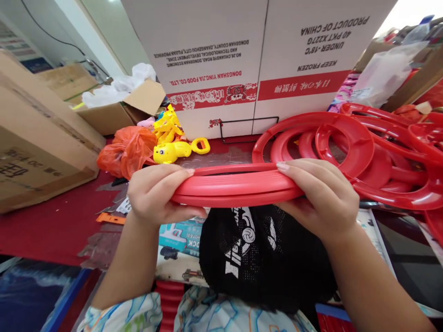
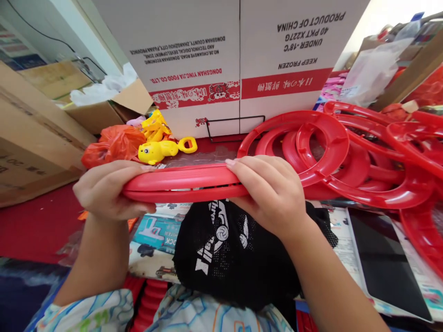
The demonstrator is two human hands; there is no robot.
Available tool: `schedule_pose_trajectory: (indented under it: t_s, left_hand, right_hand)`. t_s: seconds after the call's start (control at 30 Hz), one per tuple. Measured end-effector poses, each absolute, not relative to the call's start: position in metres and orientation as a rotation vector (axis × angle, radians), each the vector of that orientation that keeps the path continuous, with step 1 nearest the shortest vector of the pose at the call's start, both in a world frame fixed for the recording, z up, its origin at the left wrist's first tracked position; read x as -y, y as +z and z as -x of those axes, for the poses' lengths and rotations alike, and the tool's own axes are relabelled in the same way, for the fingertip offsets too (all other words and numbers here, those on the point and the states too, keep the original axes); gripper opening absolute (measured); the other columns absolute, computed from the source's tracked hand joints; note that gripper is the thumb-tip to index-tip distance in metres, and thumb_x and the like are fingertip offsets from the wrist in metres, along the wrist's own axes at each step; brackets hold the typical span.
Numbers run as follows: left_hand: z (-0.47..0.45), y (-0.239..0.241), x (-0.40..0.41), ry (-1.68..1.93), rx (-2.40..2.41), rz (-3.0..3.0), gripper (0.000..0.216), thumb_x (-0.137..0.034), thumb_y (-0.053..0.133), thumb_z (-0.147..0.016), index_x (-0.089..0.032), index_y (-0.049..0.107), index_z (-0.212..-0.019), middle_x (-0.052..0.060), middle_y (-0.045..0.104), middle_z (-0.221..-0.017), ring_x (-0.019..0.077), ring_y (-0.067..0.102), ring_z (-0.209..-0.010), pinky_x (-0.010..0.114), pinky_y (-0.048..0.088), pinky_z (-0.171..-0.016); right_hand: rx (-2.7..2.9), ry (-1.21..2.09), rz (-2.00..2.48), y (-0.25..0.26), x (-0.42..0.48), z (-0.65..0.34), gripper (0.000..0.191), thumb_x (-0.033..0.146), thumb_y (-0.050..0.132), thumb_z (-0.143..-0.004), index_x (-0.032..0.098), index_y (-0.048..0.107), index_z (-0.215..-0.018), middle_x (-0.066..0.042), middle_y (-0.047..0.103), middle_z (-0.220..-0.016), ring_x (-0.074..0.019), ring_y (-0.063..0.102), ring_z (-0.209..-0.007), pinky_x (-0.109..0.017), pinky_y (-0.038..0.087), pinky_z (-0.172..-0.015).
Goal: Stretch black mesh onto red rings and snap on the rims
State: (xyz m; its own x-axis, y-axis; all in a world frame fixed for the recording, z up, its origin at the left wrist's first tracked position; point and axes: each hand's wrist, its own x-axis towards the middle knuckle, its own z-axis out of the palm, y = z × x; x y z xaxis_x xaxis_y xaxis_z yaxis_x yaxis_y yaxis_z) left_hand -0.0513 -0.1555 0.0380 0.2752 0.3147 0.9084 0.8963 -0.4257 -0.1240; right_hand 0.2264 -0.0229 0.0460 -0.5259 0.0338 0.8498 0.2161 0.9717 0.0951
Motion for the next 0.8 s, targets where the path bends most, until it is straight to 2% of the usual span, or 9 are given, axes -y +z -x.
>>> schedule_pose_trajectory:
  t_s: [0.1, 0.2, 0.3, 0.4, 0.5, 0.6, 0.67, 0.8]
  left_hand:
    - [0.036, 0.052, 0.154, -1.086, 1.139, 1.935, 0.063, -0.061, 0.078, -0.073, -0.023, 0.069, -0.122, 0.007, 0.074, -0.084, 0.0252, 0.071, -0.073, 0.035, 0.058, -0.067]
    - [0.027, 0.062, 0.15, -1.02, 1.086, 1.926, 0.057, -0.062, 0.083, -0.065, -0.024, 0.074, -0.106, 0.003, 0.073, -0.074, 0.0215, 0.069, -0.062, 0.032, 0.056, -0.058]
    - [0.025, 0.067, 0.148, -1.017, 1.094, 1.897, 0.047, -0.063, 0.082, -0.066, -0.025, 0.074, -0.092, 0.002, 0.073, -0.071, 0.0202, 0.069, -0.059, 0.031, 0.055, -0.056]
    - [0.025, 0.066, 0.15, -0.964, 1.074, 1.933, 0.047, -0.062, 0.079, -0.071, -0.022, 0.068, -0.092, 0.004, 0.072, -0.071, 0.0206, 0.067, -0.058, 0.032, 0.051, -0.052]
    - [0.024, 0.063, 0.153, -0.909, 1.051, 1.951, 0.05, -0.065, 0.076, -0.073, -0.019, 0.062, -0.088, 0.004, 0.067, -0.067, 0.0197, 0.064, -0.058, 0.032, 0.05, -0.051]
    - [0.023, 0.063, 0.155, -0.888, 1.047, 1.921, 0.055, -0.067, 0.077, -0.071, -0.017, 0.059, -0.085, 0.002, 0.062, -0.065, 0.0175, 0.062, -0.057, 0.029, 0.05, -0.052]
    - [0.025, 0.063, 0.156, -0.9, 1.073, 1.899, 0.057, -0.07, 0.075, -0.071, -0.016, 0.059, -0.086, 0.001, 0.061, -0.063, 0.0166, 0.06, -0.056, 0.028, 0.049, -0.051]
    - [0.036, 0.061, 0.157, -1.001, 1.194, 1.879, 0.057, -0.072, 0.071, -0.074, -0.018, 0.062, -0.087, 0.001, 0.062, -0.065, 0.0163, 0.061, -0.058, 0.028, 0.048, -0.053]
  right_hand:
    - [2.118, -0.235, 0.171, 0.047, 0.021, -0.226, 0.052, 0.035, 0.067, -0.092, 0.03, 0.048, -0.14, -0.006, 0.073, -0.114, -0.0238, 0.071, -0.099, -0.036, 0.058, -0.088]
    - [2.125, -0.265, 0.165, 0.049, 0.021, -0.225, 0.055, 0.032, 0.072, -0.088, 0.026, 0.05, -0.138, -0.009, 0.073, -0.113, -0.0263, 0.071, -0.099, -0.038, 0.057, -0.087]
    - [2.145, -0.317, 0.198, 0.053, 0.024, -0.224, 0.055, 0.032, 0.071, -0.088, 0.022, 0.049, -0.137, -0.012, 0.071, -0.113, -0.0289, 0.069, -0.101, -0.041, 0.056, -0.089]
    - [2.185, -0.423, 0.192, 0.06, 0.028, -0.223, 0.042, 0.036, 0.064, -0.093, 0.022, 0.051, -0.131, -0.011, 0.072, -0.107, -0.0278, 0.069, -0.096, -0.042, 0.054, -0.087]
    - [2.225, -0.551, 0.116, 0.069, 0.03, -0.222, 0.029, 0.041, 0.055, -0.097, 0.018, 0.057, -0.115, -0.009, 0.071, -0.093, -0.0245, 0.065, -0.081, -0.041, 0.051, -0.076]
    - [2.236, -0.635, 0.082, 0.076, 0.033, -0.219, 0.024, 0.035, 0.057, -0.097, 0.014, 0.058, -0.107, -0.008, 0.07, -0.086, -0.0213, 0.061, -0.075, -0.038, 0.049, -0.071]
    - [2.23, -0.648, 0.111, 0.078, 0.035, -0.214, 0.027, 0.031, 0.062, -0.095, 0.011, 0.058, -0.111, -0.009, 0.072, -0.091, -0.0216, 0.064, -0.081, -0.038, 0.049, -0.075]
    - [2.179, -0.589, 0.181, 0.073, 0.041, -0.2, 0.044, 0.028, 0.066, -0.093, 0.009, 0.054, -0.131, -0.015, 0.071, -0.115, -0.0262, 0.066, -0.104, -0.041, 0.052, -0.088]
